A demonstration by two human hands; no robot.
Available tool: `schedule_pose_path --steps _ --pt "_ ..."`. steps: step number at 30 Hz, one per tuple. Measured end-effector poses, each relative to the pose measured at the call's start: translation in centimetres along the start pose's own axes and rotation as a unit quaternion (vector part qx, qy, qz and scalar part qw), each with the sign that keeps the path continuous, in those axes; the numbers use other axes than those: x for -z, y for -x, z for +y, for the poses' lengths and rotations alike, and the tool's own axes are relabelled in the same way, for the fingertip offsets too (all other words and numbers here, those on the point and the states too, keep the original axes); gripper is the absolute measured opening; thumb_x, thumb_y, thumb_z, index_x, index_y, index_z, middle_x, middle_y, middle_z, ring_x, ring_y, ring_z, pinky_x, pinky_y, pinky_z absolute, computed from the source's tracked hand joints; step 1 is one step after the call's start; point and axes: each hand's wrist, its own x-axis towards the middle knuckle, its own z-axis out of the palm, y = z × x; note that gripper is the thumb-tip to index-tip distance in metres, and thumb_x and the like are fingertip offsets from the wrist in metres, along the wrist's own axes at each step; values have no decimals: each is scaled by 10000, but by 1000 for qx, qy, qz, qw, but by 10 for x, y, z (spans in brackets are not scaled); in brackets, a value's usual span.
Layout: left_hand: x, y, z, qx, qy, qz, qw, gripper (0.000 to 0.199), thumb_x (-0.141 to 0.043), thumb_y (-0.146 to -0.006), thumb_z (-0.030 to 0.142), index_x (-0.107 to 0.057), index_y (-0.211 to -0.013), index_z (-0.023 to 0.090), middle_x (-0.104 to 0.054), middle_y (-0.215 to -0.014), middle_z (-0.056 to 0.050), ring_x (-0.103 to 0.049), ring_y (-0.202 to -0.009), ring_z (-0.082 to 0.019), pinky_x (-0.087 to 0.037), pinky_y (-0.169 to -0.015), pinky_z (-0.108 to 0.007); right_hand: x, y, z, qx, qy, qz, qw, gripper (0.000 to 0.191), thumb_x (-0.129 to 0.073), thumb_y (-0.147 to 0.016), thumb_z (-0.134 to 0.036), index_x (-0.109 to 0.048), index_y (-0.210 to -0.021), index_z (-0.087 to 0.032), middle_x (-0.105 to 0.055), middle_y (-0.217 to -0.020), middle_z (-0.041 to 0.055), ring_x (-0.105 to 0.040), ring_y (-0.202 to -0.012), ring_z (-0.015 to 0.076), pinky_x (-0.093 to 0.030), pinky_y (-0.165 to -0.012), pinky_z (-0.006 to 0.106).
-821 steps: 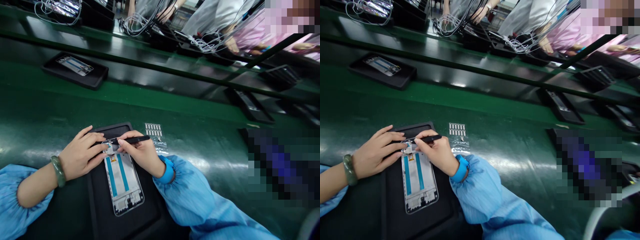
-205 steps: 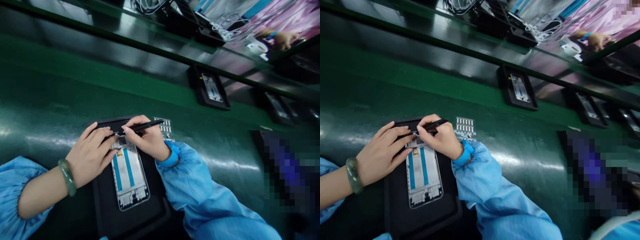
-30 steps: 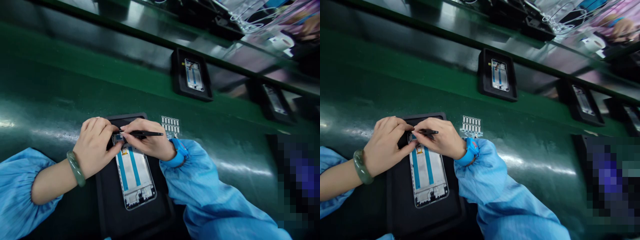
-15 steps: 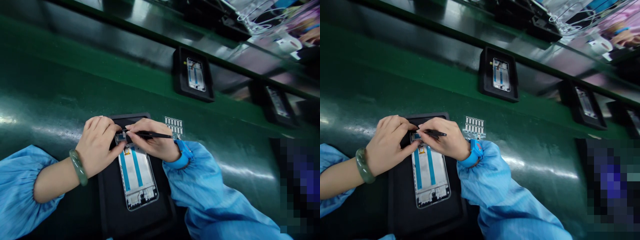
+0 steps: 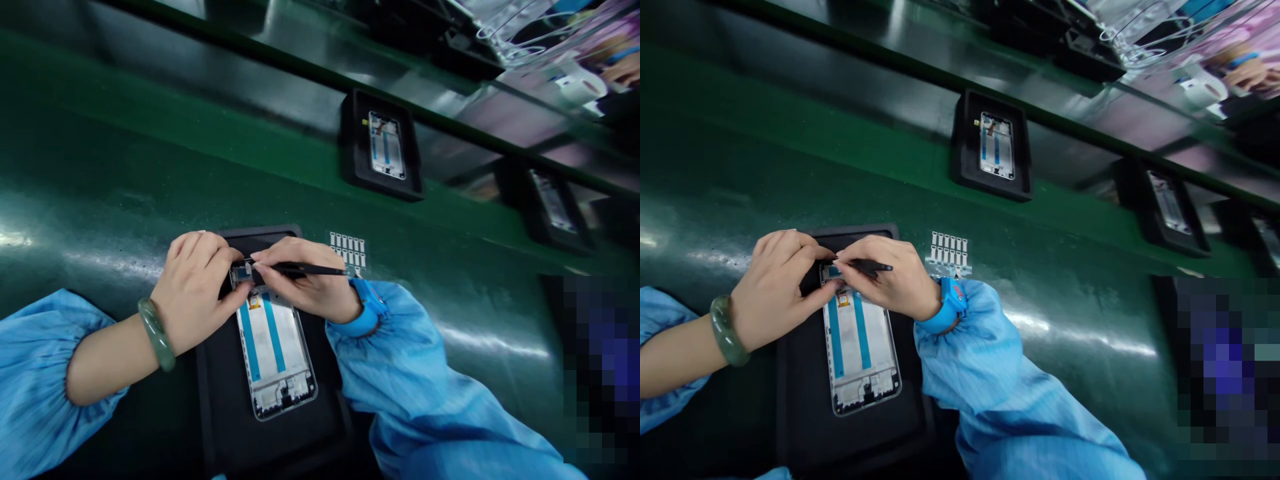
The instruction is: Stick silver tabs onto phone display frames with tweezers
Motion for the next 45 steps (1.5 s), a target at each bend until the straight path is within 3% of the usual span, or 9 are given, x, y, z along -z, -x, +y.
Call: schedule_pose_path --steps 5,13,27,41,45 --pt "0 0 0 -3 -2 -1 1000 214 -517 -824 334 -575 -927 156 -564 -894 -78 -521 -917 -252 -382 -823 -429 0 1 0 -29 -22 26 999 68 -640 -771 -171 -596 -822 -172 -701 -781 51 -677 -733 155 -555 -662 272" --pt "0 0 0 -4 -1 1 1000 206 -524 -821 333 -569 -933 166 -569 -895 -75 -522 -918 -251 -385 -816 -428 -2 0 -1 -53 -3 11 999 93 -646 -785 -242 -605 -840 -179 -702 -803 43 -672 -745 151 -553 -678 268" --pt "0 0 0 -7 -1 2 1000 203 -531 -816 322 -578 -927 158 -563 -884 -72 -522 -905 -249 -384 -814 -426 -1 -2 -1 -37 -44 7 998 56 -632 -792 -191 -616 -840 -166 -709 -818 52 -676 -765 145 -562 -694 266" --pt "0 0 0 -9 -4 12 1000 207 -530 -816 311 -580 -911 134 -547 -859 -63 -517 -886 -238 -375 -819 -414 -2 -2 -1 37 -25 4 999 100 -660 -762 -126 -614 -849 -144 -713 -815 77 -684 -783 158 -570 -702 273" --pt "0 0 0 -5 -3 9 1000 223 -530 -816 320 -583 -919 129 -545 -856 -64 -517 -884 -240 -376 -817 -415 -1 -2 -1 25 -38 9 999 118 -667 -754 -121 -614 -856 -147 -711 -830 84 -684 -786 160 -570 -697 272"
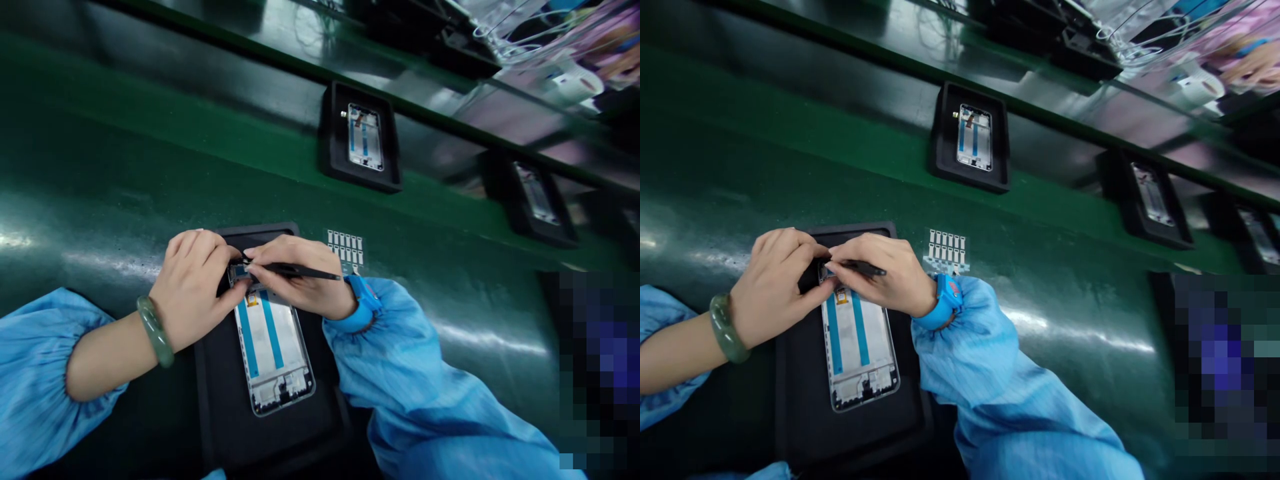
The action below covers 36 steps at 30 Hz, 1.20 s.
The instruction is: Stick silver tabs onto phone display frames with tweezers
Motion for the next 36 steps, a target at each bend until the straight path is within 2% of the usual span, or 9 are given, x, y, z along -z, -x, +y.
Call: schedule_pose_path --steps 4,8,17,26,36 --pt "0 0 0 -2 3 -7 1000 226 -534 -816 320 -588 -932 134 -549 -872 -66 -521 -903 -245 -376 -820 -418 0 2 3 -55 -32 49 997 153 -677 -744 -143 -606 -876 -173 -691 -820 54 -677 -766 158 -564 -687 284" --pt "1 0 0 0 1 -10 1000 232 -534 -818 325 -592 -940 137 -552 -872 -68 -522 -903 -249 -380 -816 -423 0 3 6 -82 -50 49 994 165 -664 -751 -149 -592 -895 -186 -675 -847 41 -665 -794 160 -552 -724 305" --pt "0 0 0 -5 0 -3 1000 225 -541 -811 318 -587 -937 138 -555 -882 -69 -524 -903 -245 -382 -818 -420 0 2 5 -62 -28 11 998 120 -633 -764 -130 -591 -871 -168 -671 -798 46 -659 -756 154 -547 -665 280" --pt "1 0 0 -5 3 -1 1000 219 -527 -818 316 -581 -934 139 -549 -879 -67 -525 -899 -247 -382 -821 -429 -2 1 5 -33 -3 6 999 105 -634 -764 -127 -596 -856 -162 -685 -810 52 -662 -766 151 -551 -679 267" --pt "0 0 -1 -7 -5 0 1000 209 -523 -821 323 -574 -927 150 -563 -889 -76 -529 -908 -249 -396 -821 -438 -4 0 1 -68 46 0 997 51 -602 -802 -197 -587 -849 -181 -669 -803 14 -651 -752 125 -532 -677 234"
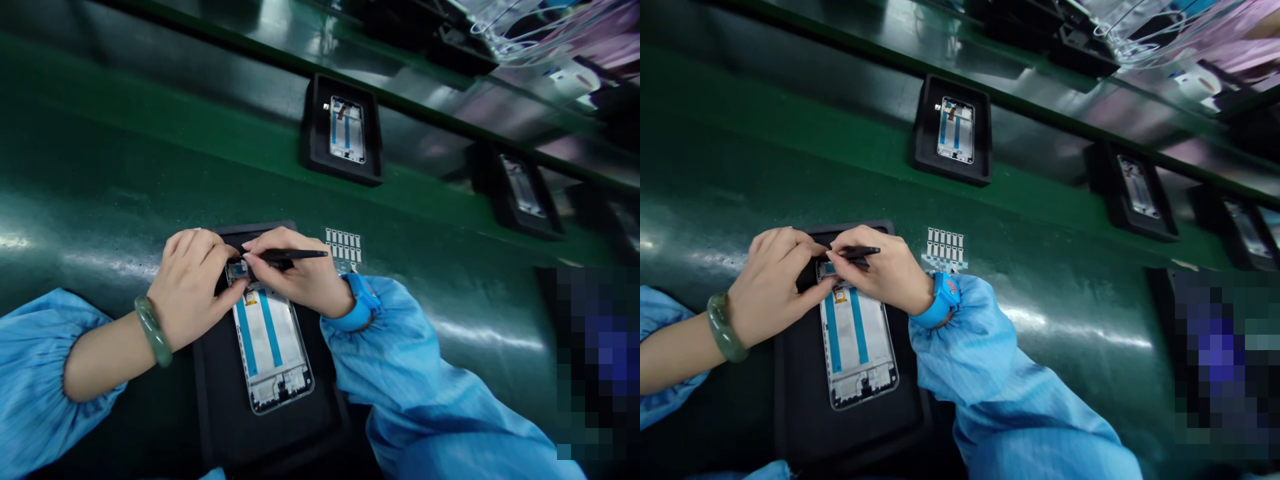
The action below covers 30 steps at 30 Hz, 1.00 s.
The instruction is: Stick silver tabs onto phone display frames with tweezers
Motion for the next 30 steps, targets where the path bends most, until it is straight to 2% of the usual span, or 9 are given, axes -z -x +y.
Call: schedule_pose_path --steps 9,14,18,24,30 --pt "-1 0 -1 9 9 -5 1000 217 -516 -820 338 -591 -925 163 -569 -889 -79 -530 -907 -256 -391 -821 -441 -2 -1 -5 -36 48 17 998 52 -608 -802 -223 -587 -839 -194 -663 -827 10 -641 -761 129 -516 -693 239" --pt "-1 1 -1 4 2 -8 1000 244 -521 -821 337 -596 -951 145 -563 -883 -83 -524 -908 -259 -381 -814 -429 -1 -2 -6 -58 12 25 998 54 -607 -807 -210 -598 -836 -165 -642 -819 7 -613 -641 80 -505 -575 177" --pt "-1 1 -2 2 -7 -8 1000 251 -515 -829 346 -593 -968 152 -558 -884 -75 -524 -909 -253 -383 -807 -424 1 -2 -6 -73 -12 42 996 46 -601 -807 -208 -600 -815 -163 -633 -807 4 -597 -602 70 -493 -527 171" --pt "-1 1 -2 3 -2 -9 1000 242 -521 -824 347 -588 -967 163 -567 -905 -75 -529 -918 -255 -387 -812 -429 2 0 -3 -41 6 50 998 42 -618 -789 -218 -597 -800 -183 -660 -782 11 -632 -697 119 -510 -641 237" --pt "-1 1 -2 4 -1 -7 1000 227 -519 -824 344 -583 -948 164 -567 -895 -77 -530 -912 -254 -389 -805 -429 1 2 1 -20 15 38 999 40 -612 -792 -212 -592 -816 -187 -666 -789 18 -639 -716 127 -513 -665 247"
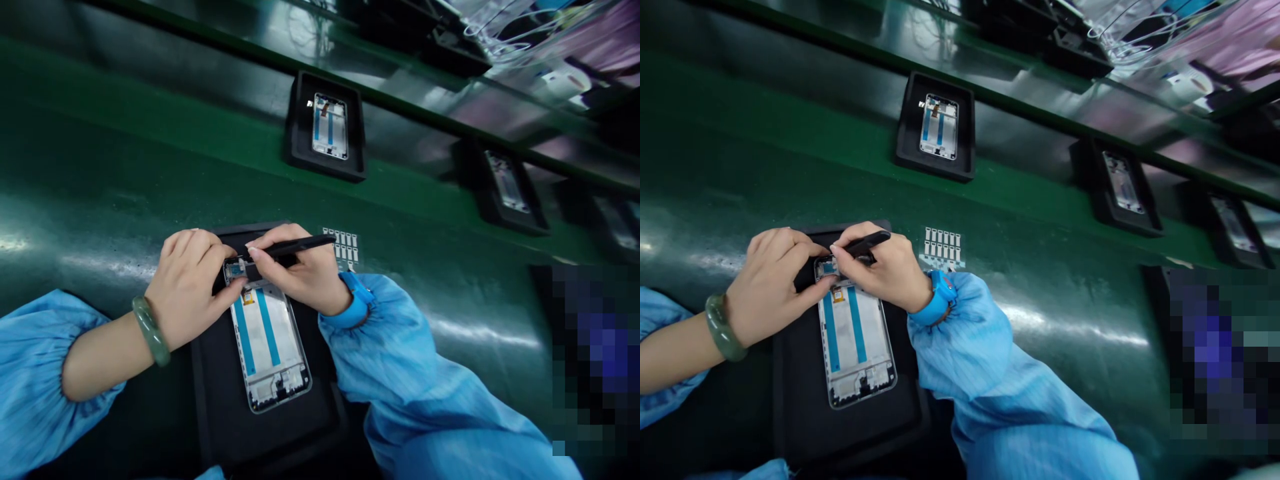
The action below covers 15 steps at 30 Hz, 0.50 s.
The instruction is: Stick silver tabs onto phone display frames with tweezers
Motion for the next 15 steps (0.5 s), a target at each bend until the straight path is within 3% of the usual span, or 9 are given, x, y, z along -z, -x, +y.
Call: schedule_pose_path --steps 15 --pt "0 0 0 1 7 6 1000 214 -532 -810 332 -590 -936 169 -577 -895 -76 -537 -905 -252 -396 -809 -438 -1 0 0 -4 -14 -15 1000 36 -586 -792 -197 -577 -826 -194 -666 -804 19 -641 -724 125 -523 -681 251"
